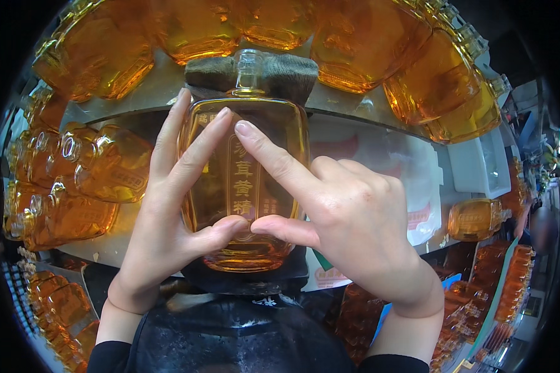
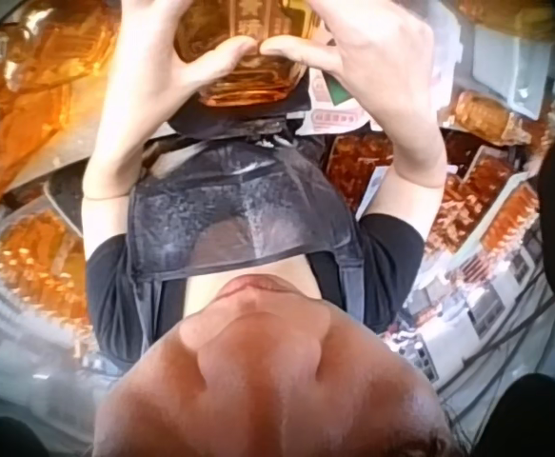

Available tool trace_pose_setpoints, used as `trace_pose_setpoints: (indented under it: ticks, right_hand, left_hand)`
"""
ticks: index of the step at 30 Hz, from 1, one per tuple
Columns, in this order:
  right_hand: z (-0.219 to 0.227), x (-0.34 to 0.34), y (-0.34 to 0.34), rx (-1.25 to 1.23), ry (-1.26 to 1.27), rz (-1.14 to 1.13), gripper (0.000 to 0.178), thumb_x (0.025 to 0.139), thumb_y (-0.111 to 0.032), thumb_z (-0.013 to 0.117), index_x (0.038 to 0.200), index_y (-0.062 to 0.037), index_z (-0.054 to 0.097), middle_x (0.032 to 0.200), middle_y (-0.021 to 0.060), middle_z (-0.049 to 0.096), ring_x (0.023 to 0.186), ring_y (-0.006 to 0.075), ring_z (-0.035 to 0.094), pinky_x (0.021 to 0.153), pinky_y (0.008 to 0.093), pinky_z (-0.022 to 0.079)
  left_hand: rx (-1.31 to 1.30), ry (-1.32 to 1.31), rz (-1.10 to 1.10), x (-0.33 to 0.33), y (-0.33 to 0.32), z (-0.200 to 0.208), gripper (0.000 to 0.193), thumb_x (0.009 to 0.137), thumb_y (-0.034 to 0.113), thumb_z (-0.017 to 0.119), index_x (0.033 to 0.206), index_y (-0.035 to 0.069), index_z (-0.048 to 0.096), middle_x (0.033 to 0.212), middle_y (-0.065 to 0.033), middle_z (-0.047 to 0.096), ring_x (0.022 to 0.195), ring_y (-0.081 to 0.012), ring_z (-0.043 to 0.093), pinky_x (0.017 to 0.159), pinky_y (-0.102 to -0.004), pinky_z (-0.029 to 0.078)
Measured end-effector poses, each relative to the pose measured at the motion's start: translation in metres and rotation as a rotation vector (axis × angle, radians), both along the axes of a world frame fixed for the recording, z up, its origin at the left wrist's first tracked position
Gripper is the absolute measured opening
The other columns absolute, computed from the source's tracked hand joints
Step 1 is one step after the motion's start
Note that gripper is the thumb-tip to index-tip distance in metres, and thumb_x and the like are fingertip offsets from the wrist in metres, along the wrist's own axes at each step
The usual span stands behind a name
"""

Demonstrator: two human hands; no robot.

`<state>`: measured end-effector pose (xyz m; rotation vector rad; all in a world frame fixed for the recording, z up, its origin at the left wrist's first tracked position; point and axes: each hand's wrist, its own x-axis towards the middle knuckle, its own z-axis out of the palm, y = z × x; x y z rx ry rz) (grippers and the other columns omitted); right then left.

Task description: The person repeatedly picks up amber-colored glass bottles from a table, applies a rectangular label to the front of each bottle, and smooths it down with a green plastic scraper. After labeling, the person places the bottle into a row of finished units on the left side of the workspace.

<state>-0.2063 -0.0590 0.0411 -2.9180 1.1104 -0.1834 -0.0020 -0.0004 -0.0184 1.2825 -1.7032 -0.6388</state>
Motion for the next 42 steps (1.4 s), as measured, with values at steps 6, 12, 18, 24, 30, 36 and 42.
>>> trace_pose_setpoints:
  ticks: [6,12,18,24,30,36,42]
  right_hand:
    - [0.004,-0.003,-0.007,0.249,-0.275,-0.008,0.081,0.074,-0.054,0.073,0.142,-0.0140,0.054,0.065,0.0018,0.056,0.054,0.0114,0.050,0.054,0.0291,0.043]
    - [0.019,-0.034,-0.063,0.381,-0.924,-0.304,0.043,0.103,-0.038,0.049,0.126,-0.0039,0.062,0.085,-0.0031,0.060,0.079,0.0019,0.054,0.068,0.0165,0.044]
    - [0.006,0.023,-0.047,-0.098,-0.537,0.273,0.033,0.081,-0.005,0.073,0.114,-0.0014,0.068,0.099,0.0085,0.070,0.089,0.0194,0.067,0.083,0.0290,0.053]
    - [0.003,0.029,-0.044,-0.349,-0.490,0.484,0.026,0.077,0.001,0.072,0.102,-0.0068,0.071,0.095,0.0054,0.072,0.084,0.0205,0.069,0.071,0.0314,0.054]
    - [0.001,0.010,0.041,-0.063,-0.649,0.194,0.011,0.075,-0.011,0.072,0.086,-0.0102,0.071,0.084,0.0022,0.070,0.076,0.0166,0.067,0.062,0.0293,0.052]
    - [-0.001,-0.016,0.019,0.049,-0.495,0.420,0.012,0.079,-0.013,0.071,0.089,-0.0075,0.074,0.084,0.0044,0.071,0.079,0.0201,0.066,0.068,0.0303,0.053]
    - [0.003,-0.027,0.014,0.315,-0.541,0.133,0.040,0.081,-0.040,0.074,0.097,-0.0038,0.069,0.079,0.0055,0.064,0.065,0.0140,0.058,0.067,0.0285,0.048]
  left_hand:
    - [0.014,0.004,-0.002,0.000,0.000,0.003,0.086,0.070,0.022,0.081,0.148,0.014,0.045,0.161,-0.0200,0.014,0.148,-0.0370,0.022,0.118,-0.0461,0.026]
    - [0.012,-0.029,-0.020,0.001,0.000,0.005,0.090,0.071,0.021,0.082,0.150,0.013,0.040,0.160,-0.0200,0.016,0.147,-0.0368,0.023,0.118,-0.0460,0.026]
    - [-0.002,-0.038,0.010,-0.001,0.000,0.000,0.114,0.069,0.025,0.085,0.157,0.009,0.013,0.161,-0.0169,0.016,0.147,-0.0341,0.023,0.119,-0.0459,0.027]
    - [0.029,0.126,-0.035,0.010,-0.001,-0.006,0.123,0.068,0.049,0.081,0.157,0.006,0.008,0.162,-0.0174,0.015,0.145,-0.0323,0.028,0.115,-0.0447,0.032]
    - [0.059,0.432,0.054,0.009,0.000,-0.001,0.092,0.093,0.069,0.042,0.154,0.002,0.025,0.158,-0.0179,0.026,0.141,-0.0330,0.038,0.111,-0.0448,0.036]
    - [-0.071,0.249,0.021,0.020,-0.009,-0.009,0.069,0.102,0.050,0.040,0.148,-0.001,0.035,0.151,-0.0170,0.038,0.137,-0.0280,0.042,0.109,-0.0408,0.038]
    - [-0.069,0.294,0.076,0.006,-0.029,-0.006,0.041,0.104,0.025,0.049,0.136,0.000,0.048,0.126,-0.0064,0.055,0.116,-0.0130,0.051,0.102,-0.0275,0.040]
